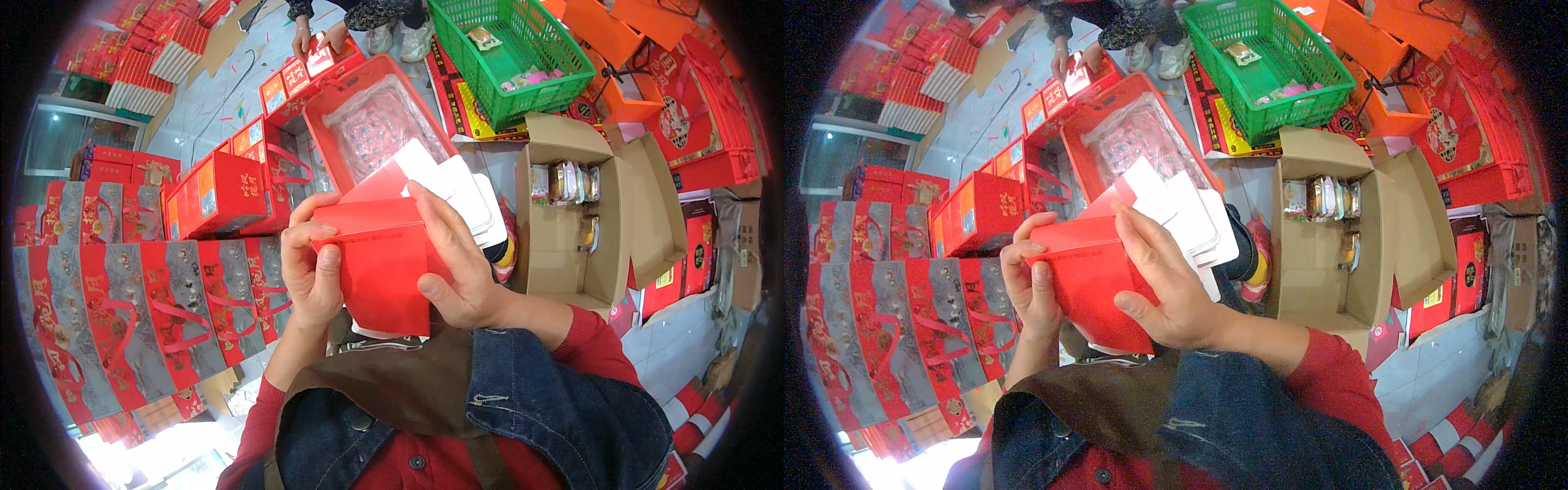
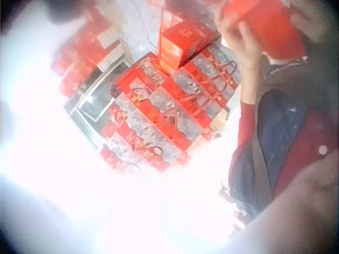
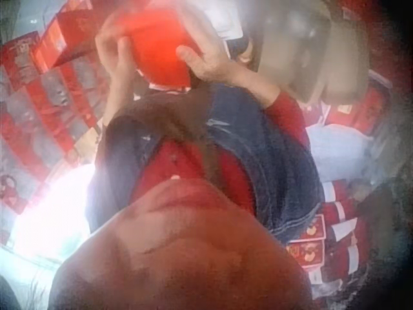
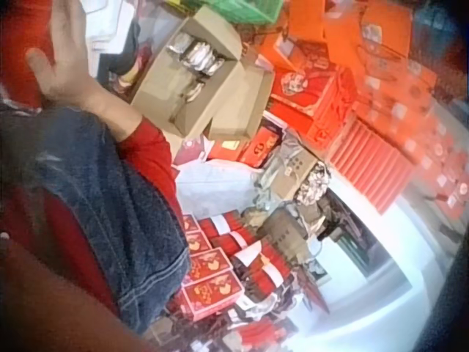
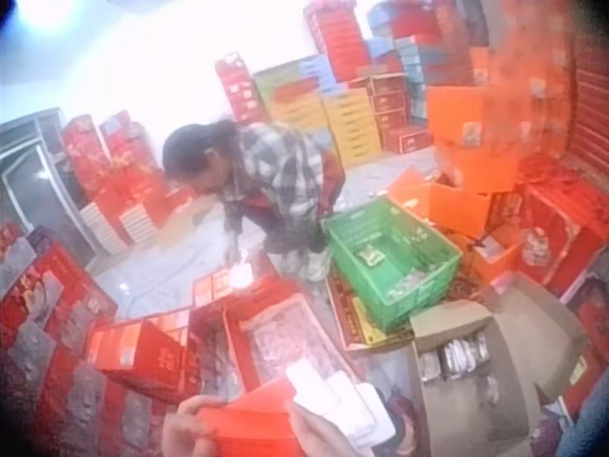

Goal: The person assembles red and orange cardboard boxes by folding the flaps and inserting small plastic-wrapped items into them. The person works on the floor surrounded by stacks of boxes and plastic crates.

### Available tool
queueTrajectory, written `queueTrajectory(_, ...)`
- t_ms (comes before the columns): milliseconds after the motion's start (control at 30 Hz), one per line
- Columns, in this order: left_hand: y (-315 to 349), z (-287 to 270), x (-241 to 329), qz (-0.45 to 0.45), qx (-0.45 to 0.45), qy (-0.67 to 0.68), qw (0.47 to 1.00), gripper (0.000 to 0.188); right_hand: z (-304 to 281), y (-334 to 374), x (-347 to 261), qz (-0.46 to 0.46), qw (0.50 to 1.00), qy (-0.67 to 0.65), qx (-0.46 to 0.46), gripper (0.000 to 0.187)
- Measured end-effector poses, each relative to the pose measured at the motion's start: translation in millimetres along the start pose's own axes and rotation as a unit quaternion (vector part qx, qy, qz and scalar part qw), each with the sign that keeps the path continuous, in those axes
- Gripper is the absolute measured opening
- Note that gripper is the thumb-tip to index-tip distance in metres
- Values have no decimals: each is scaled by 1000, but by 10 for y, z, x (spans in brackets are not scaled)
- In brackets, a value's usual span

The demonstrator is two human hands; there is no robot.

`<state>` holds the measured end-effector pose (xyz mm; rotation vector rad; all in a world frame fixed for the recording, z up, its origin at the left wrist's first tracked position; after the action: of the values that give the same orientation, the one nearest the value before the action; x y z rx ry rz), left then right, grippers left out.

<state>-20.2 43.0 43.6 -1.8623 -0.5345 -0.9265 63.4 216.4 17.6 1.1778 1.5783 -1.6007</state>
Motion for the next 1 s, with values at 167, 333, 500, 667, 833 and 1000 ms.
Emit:
queueTrajectory(167, 36, -31, 18, -24, 6, 66, 997, 21, 24, 39, -9, -23, 999, 47, -7, 69)
queueTrajectory(333, 87, -76, -13, -43, -24, 84, 995, 34, 76, -29, 69, 23, 996, -84, 2, 69)
queueTrajectory(500, 161, -75, -46, -47, -32, 76, 996, 34, 161, -99, 112, 11, 992, -121, -36, 53)
queueTrajectory(667, 246, 3, -182, -66, 10, 109, 992, 22, 268, -92, 249, -5, 995, -97, 36, 32)
queueTrajectory(833, 286, -28, -299, -116, 49, 109, 986, 14, 302, -101, 247, 7, 993, -38, 113, 25)
queueTrajectory(1000, 288, -91, -410, -188, 75, 34, 979, 13, 304, -195, 244, 36, 987, 16, 153, 22)
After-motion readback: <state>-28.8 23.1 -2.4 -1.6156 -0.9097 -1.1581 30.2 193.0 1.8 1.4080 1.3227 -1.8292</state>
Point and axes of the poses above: each hand's wrist, its own y-axis away from the middle knuckle, its own z-axis out of the palm, x = y × z, the point moved 2 cm from there along -y, towards the middle knuckle, and after that the axes turned 6 degrees about z, right-handed, at the moved point
